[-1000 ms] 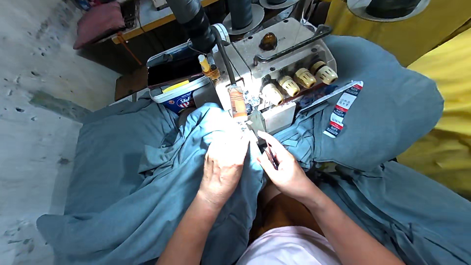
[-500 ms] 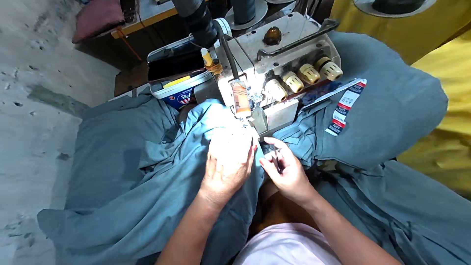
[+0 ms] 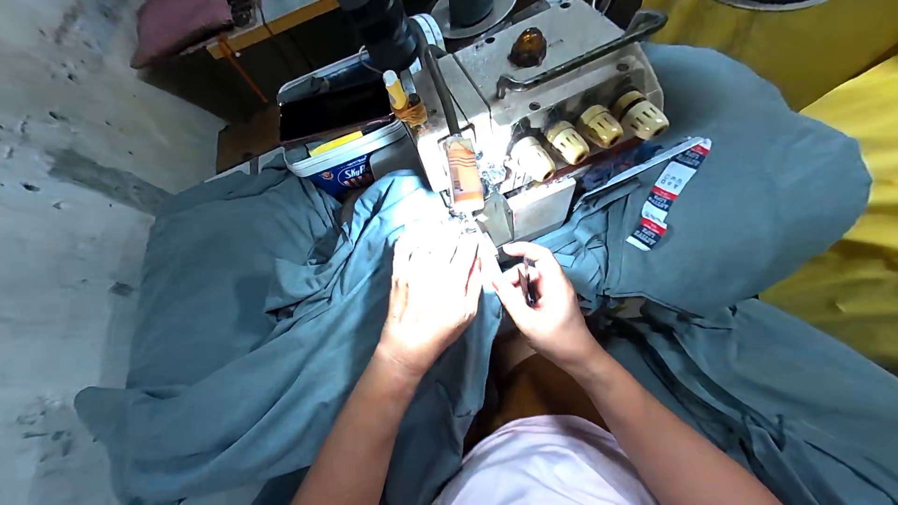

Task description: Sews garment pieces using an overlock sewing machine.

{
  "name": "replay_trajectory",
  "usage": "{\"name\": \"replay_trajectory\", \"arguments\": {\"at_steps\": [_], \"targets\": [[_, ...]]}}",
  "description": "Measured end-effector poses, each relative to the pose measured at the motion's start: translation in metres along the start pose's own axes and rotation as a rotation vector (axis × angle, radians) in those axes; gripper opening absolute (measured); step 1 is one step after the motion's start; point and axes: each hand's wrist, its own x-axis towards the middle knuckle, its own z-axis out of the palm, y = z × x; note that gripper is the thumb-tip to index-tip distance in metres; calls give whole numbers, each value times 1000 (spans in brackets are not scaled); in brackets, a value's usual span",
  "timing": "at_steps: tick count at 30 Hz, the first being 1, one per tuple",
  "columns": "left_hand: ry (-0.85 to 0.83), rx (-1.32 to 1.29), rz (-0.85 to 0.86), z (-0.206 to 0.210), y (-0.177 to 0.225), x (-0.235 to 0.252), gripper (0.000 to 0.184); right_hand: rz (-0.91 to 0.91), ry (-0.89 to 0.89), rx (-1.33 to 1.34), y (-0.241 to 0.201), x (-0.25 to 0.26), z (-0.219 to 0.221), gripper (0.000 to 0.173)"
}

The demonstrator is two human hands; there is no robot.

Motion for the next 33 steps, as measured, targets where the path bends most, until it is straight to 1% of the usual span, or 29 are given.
{"name": "replay_trajectory", "arguments": {"at_steps": [2,4,5,7,8,9,12,14,17,19,21,26,28,30,33], "targets": [[-42,-18,-28,-7,15,-10,51,-8,-5,26,-1,3,0,36],[-14,1,-3,-3,29,-24,61,-18,-5,29,-3,3,-1,36],[13,17,0,2,33,-31,59,-19,-3,24,-5,2,-1,35],[95,87,9,11,34,-39,43,-16,6,14,-6,2,0,35],[126,130,3,12,34,-39,38,-15,15,7,-6,2,2,36],[137,146,-4,10,34,-38,37,-14,26,5,-5,3,3,36],[81,148,-49,0,31,-31,34,23,29,26,-8,9,8,37],[41,93,-62,-7,22,-26,34,57,7,48,-12,12,10,39],[-40,-30,-103,-13,3,-17,37,-3,-26,-2,-11,4,8,39],[-73,-66,-116,-17,-7,-11,37,-31,-38,-47,-10,-5,7,39],[-63,-81,-108,-17,-16,-7,36,-13,-50,-48,-8,-14,5,37],[-5,-174,-66,-15,-34,6,40,85,-96,67,-6,-31,2,35],[3,-161,-113,-15,-35,7,39,107,-104,82,-5,-37,1,35],[16,-144,-159,-15,-34,1,38,130,-121,102,-2,-42,-1,40],[37,-152,-235,-23,-20,-19,32,150,-180,96,4,-50,-11,60]]}}
